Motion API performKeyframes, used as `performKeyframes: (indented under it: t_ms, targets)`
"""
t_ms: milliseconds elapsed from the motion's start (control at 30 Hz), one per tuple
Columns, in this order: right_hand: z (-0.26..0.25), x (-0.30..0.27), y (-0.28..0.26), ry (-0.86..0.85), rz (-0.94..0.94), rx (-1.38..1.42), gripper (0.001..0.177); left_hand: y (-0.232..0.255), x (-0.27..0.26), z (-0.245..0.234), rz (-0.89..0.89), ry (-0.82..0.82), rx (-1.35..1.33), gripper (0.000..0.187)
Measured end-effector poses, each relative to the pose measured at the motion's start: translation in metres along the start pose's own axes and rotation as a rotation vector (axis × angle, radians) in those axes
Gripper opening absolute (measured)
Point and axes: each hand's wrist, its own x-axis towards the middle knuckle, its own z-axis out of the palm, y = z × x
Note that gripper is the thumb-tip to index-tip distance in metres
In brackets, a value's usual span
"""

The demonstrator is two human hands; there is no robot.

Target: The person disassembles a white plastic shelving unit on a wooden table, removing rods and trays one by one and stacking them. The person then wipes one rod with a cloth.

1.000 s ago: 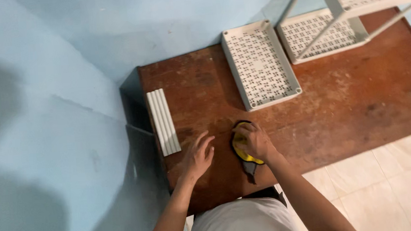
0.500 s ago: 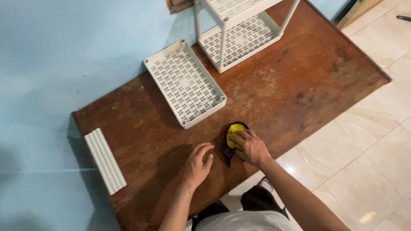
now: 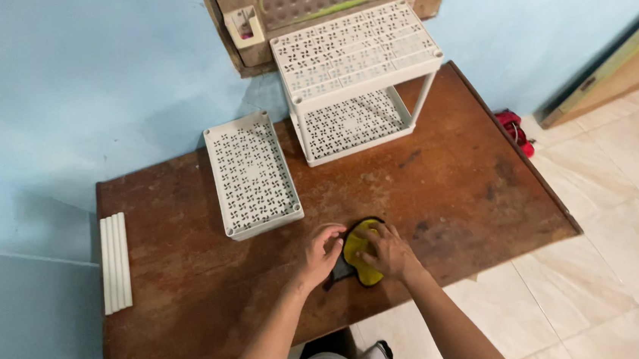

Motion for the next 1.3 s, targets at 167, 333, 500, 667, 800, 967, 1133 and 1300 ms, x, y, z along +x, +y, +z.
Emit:
performKeyframes:
  t_ms: [167,333,500,667,800,967,1133,1300]
  targets:
    - [-0.045,0.063,0.006,0.14,-0.167,-0.104,0.046,-0.002,0.069,-0.026,0.049,0.225,0.177,0.029]
    - [-0.118,0.145,-0.003,0.28,-0.318,-0.128,0.042,-0.009,0.148,-0.052,-0.071,0.337,0.159,0.044]
    - [-0.181,0.216,-0.023,0.494,-0.514,-0.228,0.044,-0.031,0.206,-0.052,0.006,0.443,0.112,0.051]
    - [-0.209,0.25,-0.025,0.464,-0.566,-0.267,0.054,-0.058,0.233,-0.04,0.02,0.398,-0.08,0.056]
    - [-0.211,0.256,-0.02,0.445,-0.612,-0.266,0.056,-0.064,0.234,-0.032,-0.006,0.418,-0.232,0.051]
    - [-0.219,0.241,0.003,0.522,-0.614,-0.238,0.059,-0.041,0.234,-0.023,0.013,0.446,-0.009,0.049]
    - [-0.243,0.212,0.034,0.592,-0.618,-0.134,0.068,0.027,0.247,-0.002,0.222,0.454,-0.015,0.037]
    - [-0.265,0.165,0.065,0.612,-0.589,0.012,0.07,0.119,0.236,0.027,0.385,0.53,0.224,0.031]
